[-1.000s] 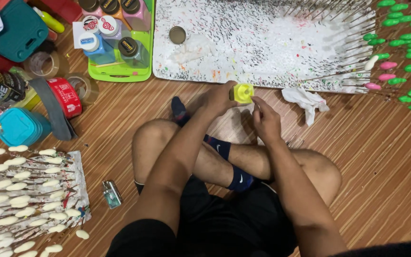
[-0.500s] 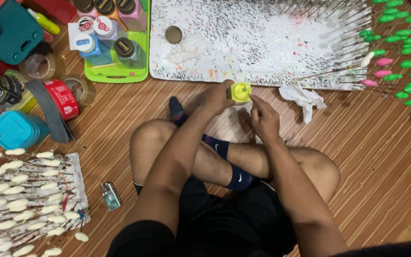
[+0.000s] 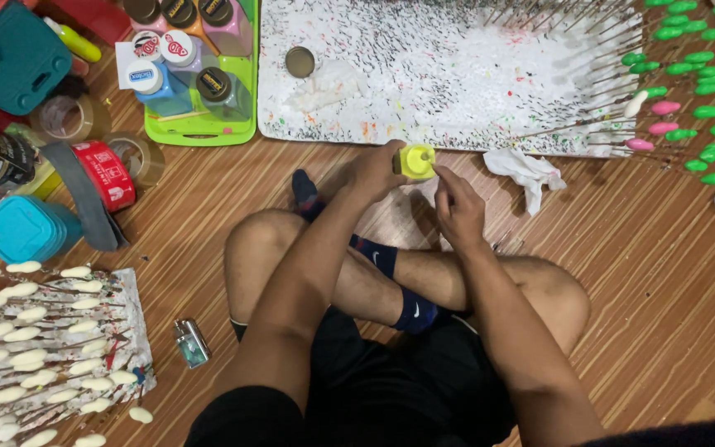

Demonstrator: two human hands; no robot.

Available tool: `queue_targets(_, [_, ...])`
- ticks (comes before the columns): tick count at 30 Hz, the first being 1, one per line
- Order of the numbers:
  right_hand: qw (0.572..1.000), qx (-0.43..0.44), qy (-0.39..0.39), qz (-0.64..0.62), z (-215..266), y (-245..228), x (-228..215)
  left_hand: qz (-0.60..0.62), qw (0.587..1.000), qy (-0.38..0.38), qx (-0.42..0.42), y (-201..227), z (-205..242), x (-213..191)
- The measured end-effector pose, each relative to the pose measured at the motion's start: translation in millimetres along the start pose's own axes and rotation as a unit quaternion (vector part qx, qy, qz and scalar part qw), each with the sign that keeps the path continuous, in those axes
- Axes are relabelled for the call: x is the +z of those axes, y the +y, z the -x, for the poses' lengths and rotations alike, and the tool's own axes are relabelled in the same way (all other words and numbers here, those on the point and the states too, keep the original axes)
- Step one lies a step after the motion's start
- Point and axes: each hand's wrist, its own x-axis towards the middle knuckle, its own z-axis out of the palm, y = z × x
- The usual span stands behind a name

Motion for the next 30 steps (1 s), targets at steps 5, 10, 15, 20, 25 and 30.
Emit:
queue_targets(5, [0.999, 0.023, -0.026, 0.007, -3.4, -10.1, -3.5, 0.009, 1.000, -0.003, -0.008, -0.8, 0.2, 2.0])
queue_targets(10, [0.999, 0.006, -0.033, 0.024, -1.5, -5.1, 0.1, 0.019, 1.000, -0.009, -0.013, -1.2, -0.1, -0.1])
queue_targets(15, [1.000, 0.007, 0.009, 0.006, -0.7, -4.1, -0.5, 0.022, 1.000, -0.010, -0.006, -1.3, -1.2, -1.1])
queue_targets(20, [1.000, 0.007, 0.001, 0.014, -1.0, -1.6, 0.4, 0.010, 1.000, -0.013, -0.008, 2.7, -0.2, -5.0])
queue_targets(25, [0.999, 0.002, -0.028, 0.040, -1.4, 1.8, 0.8, 0.000, 1.000, -0.013, -0.008, 2.3, 0.0, -2.9])
queue_targets(30, [1.000, -0.007, -0.026, 0.008, -5.0, -5.6, -2.2, 0.003, 1.000, -0.001, -0.006, 4.3, 1.0, -6.0])
